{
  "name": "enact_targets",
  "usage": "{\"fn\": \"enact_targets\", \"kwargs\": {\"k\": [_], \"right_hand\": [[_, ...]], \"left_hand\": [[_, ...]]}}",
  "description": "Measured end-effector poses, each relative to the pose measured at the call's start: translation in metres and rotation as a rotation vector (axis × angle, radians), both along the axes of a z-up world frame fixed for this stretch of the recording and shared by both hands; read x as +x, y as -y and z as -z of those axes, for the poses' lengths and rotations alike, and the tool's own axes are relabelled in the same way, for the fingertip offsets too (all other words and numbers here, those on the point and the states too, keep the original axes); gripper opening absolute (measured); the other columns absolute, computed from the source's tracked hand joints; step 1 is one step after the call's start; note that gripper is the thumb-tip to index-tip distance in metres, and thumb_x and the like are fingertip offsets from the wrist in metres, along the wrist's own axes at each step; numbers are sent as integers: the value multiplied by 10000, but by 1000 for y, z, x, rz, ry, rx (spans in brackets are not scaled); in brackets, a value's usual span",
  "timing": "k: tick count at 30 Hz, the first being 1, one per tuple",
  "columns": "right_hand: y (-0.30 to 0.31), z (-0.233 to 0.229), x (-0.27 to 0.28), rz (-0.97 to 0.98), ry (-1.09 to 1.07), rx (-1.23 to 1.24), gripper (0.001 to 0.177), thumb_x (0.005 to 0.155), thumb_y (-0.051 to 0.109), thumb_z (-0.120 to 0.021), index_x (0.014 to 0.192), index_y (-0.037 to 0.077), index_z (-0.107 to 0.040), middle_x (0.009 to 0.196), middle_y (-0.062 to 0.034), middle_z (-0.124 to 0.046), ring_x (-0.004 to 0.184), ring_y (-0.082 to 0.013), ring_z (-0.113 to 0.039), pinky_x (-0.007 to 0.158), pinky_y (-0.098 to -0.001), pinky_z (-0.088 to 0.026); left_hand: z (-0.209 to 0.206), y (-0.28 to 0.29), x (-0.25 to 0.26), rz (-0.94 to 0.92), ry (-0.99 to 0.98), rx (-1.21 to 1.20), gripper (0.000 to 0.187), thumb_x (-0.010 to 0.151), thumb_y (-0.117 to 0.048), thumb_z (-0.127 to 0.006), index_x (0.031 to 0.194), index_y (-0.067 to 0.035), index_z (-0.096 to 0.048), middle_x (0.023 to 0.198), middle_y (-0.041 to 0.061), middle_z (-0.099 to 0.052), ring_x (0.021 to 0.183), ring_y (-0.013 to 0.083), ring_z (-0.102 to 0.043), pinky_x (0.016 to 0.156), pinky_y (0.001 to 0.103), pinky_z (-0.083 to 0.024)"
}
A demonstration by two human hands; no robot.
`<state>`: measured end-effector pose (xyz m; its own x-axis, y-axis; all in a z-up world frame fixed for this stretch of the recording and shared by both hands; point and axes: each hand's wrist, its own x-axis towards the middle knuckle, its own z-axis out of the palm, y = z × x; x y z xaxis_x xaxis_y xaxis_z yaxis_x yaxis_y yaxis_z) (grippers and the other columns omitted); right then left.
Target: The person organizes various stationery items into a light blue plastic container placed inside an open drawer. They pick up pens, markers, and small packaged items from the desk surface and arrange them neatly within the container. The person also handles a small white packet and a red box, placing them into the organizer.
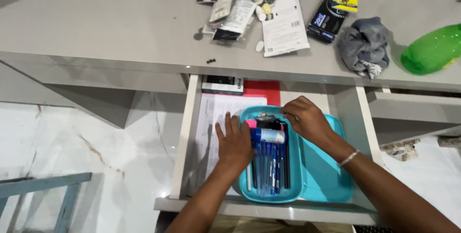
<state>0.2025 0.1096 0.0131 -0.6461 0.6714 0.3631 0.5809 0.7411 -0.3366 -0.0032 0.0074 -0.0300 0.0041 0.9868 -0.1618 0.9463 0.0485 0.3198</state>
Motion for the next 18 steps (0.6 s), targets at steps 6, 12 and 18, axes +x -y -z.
{"fn": "enact_targets", "kwargs": {"k": [6, 12, 18], "right_hand": [[-3, 26, -4, -27, 81, 69, 176, 806, -3, -712, 966, 21, -782, 1001, -89, -758, 959, -242, -670, 893, -372, -563], [6, 33, -17, -17, 282, 237, 208, 739, -16, -703, 922, 35, -787, 1041, -87, -731, 1023, -245, -637, 909, -401, -512], [5, 40, -7, -1, 248, 143, 230, 798, 9, -702, 1007, 55, -786, 1110, -53, -719, 1085, -226, -600, 930, -384, -485]], "left_hand": [[-4, 1, -5, 5, 184, 233, 653, 784, -186, -832, 1288, -20, -452, 1478, 306, -335, 1464, 477, -260, 1148, 673, -244], [-10, -2, -5, -27, 167, 176, 630, 791, -189, -839, 1275, -50, -460, 1511, 321, -275, 1458, 496, -233, 1134, 685, -235], [-7, -1, -5, -21, 147, 178, 727, 790, -207, -846, 1379, -75, -442, 1550, 332, -229, 1470, 514, -231, 1126, 702, -244]]}}
